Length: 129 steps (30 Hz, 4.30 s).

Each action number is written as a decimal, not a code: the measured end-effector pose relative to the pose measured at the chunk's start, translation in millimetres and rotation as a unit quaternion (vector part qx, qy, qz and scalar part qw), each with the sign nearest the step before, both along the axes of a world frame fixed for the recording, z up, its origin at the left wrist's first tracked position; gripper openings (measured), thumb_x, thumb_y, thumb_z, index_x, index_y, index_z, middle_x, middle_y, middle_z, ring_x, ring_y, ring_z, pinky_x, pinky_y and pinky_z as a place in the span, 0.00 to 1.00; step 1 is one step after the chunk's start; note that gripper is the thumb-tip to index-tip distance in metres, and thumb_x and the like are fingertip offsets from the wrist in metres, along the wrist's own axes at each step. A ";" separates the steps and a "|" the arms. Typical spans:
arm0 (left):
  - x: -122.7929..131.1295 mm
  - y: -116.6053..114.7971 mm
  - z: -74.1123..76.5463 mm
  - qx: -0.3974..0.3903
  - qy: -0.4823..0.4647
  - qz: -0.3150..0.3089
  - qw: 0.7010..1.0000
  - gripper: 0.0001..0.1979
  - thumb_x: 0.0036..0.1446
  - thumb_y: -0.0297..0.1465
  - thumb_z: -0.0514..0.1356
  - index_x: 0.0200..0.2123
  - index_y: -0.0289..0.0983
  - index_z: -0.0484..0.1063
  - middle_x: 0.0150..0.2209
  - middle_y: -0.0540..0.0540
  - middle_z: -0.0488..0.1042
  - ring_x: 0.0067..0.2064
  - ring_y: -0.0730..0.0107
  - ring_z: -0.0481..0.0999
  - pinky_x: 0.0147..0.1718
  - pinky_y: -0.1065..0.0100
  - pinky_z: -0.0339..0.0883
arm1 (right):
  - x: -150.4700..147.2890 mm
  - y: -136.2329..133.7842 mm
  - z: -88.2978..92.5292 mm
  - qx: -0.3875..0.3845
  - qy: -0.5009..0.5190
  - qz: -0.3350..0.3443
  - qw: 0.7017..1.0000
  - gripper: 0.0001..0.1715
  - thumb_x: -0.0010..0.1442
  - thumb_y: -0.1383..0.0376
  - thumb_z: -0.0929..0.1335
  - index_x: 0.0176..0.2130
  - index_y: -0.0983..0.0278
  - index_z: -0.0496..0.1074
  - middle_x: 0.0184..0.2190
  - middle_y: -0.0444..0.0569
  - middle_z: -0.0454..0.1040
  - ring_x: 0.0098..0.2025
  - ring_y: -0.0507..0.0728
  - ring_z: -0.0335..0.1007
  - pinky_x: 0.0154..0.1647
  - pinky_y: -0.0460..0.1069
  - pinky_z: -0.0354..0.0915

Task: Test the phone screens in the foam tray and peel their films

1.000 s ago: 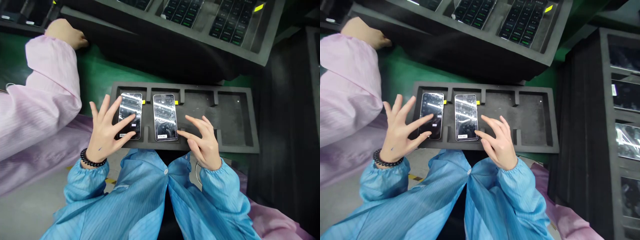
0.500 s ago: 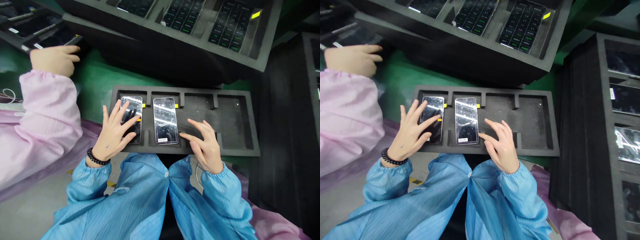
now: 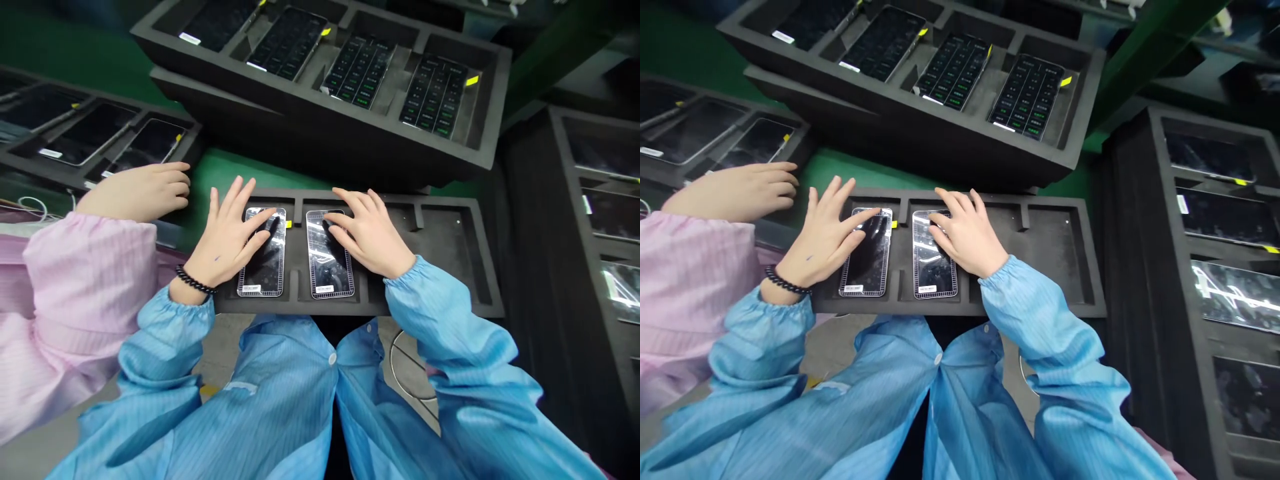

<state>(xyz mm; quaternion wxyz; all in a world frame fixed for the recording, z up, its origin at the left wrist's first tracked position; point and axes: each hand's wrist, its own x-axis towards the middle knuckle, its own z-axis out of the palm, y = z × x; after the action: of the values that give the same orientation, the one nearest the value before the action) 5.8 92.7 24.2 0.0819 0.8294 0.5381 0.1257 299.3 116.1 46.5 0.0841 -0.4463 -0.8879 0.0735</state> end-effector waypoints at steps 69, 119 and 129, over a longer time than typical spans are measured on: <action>-12.4 -23.9 -5.8 -0.006 0.033 0.091 0.995 0.32 0.71 0.51 0.38 0.63 0.42 0.69 0.76 0.38 0.46 0.77 0.39 0.41 0.68 0.24 0.29 | 20.0 -14.2 -18.7 0.067 -0.037 -0.045 0.996 0.25 0.75 0.58 0.58 0.56 0.63 0.77 0.71 0.59 0.62 0.67 0.68 0.61 0.70 0.74 0.53; -14.2 -110.4 -4.9 -0.002 0.053 0.066 0.996 0.28 0.72 0.44 0.43 0.64 0.40 0.70 0.75 0.36 0.51 0.77 0.41 0.42 0.70 0.27 0.26 | 31.6 -98.9 -1.6 0.033 0.001 0.000 0.999 0.23 0.75 0.61 0.59 0.47 0.63 0.82 0.67 0.57 0.69 0.64 0.65 0.68 0.71 0.74 0.56; -19.8 -138.0 0.6 -0.019 0.043 0.025 0.999 0.25 0.72 0.43 0.45 0.62 0.43 0.71 0.74 0.38 0.55 0.77 0.42 0.45 0.70 0.25 0.29 | 27.6 -108.2 7.3 0.031 -0.016 0.043 0.998 0.25 0.74 0.64 0.61 0.35 0.62 0.83 0.63 0.54 0.74 0.61 0.63 0.72 0.70 0.72 0.60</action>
<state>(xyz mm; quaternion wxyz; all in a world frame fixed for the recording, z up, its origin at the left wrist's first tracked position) -14.0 -45.3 24.8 0.0716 0.8184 0.5643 0.0819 326.9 8.0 53.8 0.0807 -0.4061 -0.9093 0.0427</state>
